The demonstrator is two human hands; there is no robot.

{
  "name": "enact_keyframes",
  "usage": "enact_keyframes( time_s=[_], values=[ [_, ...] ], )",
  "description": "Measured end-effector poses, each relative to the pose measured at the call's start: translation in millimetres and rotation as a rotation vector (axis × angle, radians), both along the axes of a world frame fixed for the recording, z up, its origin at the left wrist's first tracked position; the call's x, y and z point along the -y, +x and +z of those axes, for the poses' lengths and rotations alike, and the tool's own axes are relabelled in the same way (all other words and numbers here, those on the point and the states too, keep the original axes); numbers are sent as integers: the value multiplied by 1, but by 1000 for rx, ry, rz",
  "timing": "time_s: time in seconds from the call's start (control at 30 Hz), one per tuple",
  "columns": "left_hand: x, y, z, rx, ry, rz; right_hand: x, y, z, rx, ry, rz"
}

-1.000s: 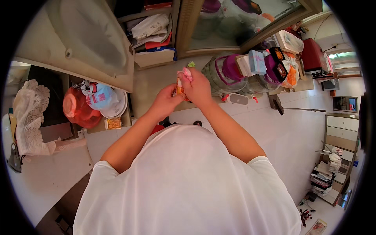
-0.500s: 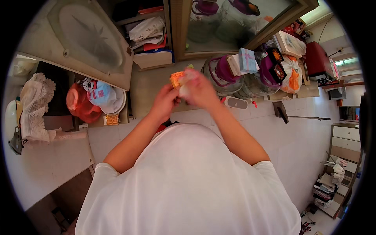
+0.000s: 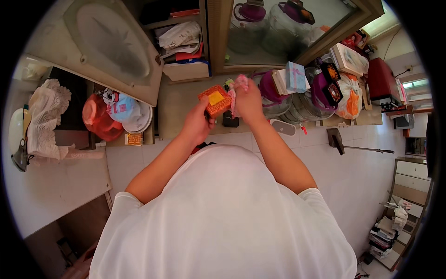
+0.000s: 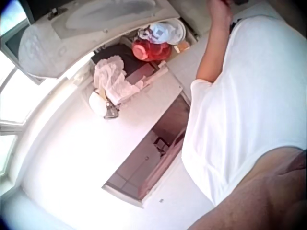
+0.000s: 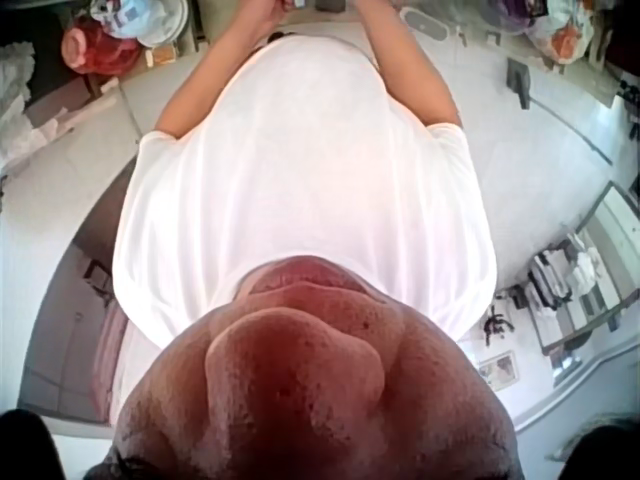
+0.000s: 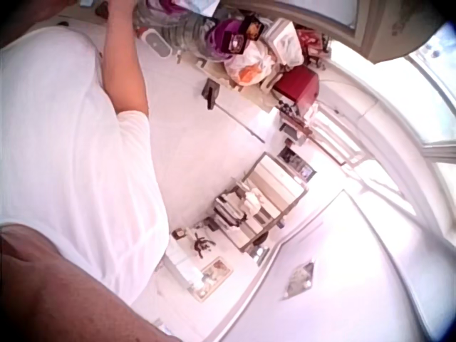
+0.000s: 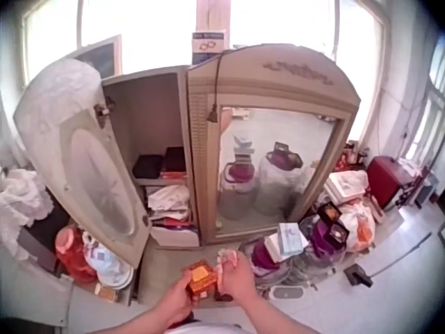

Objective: The person wipes various small boxes and containers with a cloth while organizing them on a shelf and inside a cabinet.

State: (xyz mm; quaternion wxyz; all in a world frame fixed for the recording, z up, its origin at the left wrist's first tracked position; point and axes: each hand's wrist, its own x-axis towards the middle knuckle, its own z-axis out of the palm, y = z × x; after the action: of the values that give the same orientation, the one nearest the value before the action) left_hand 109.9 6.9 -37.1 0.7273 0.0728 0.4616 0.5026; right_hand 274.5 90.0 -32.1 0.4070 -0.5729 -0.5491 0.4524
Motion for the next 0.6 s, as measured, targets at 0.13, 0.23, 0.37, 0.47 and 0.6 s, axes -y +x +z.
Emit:
enact_keyframes(
  time_s=[0.13, 0.23, 0.37, 0.47, 0.6],
  values=[
    [-7, -12, 6, 53, -47, 73, 18, -16, 16, -290, 77, -20],
    [-11, -6, 16, 154, -15, 49, 36, -32, 18, -209, 312, 182],
    [-5, -9, 23, 257, -164, 39, 24, -30, 5, 136, 498, 162],
    [4, -20, 17, 359, -181, -1, 5, -19, 2, 130, 268, 121],
    [-2, -24, 25, 383, -60, -14, -23, -1, -37, -338, 217, 23]
  ],
)
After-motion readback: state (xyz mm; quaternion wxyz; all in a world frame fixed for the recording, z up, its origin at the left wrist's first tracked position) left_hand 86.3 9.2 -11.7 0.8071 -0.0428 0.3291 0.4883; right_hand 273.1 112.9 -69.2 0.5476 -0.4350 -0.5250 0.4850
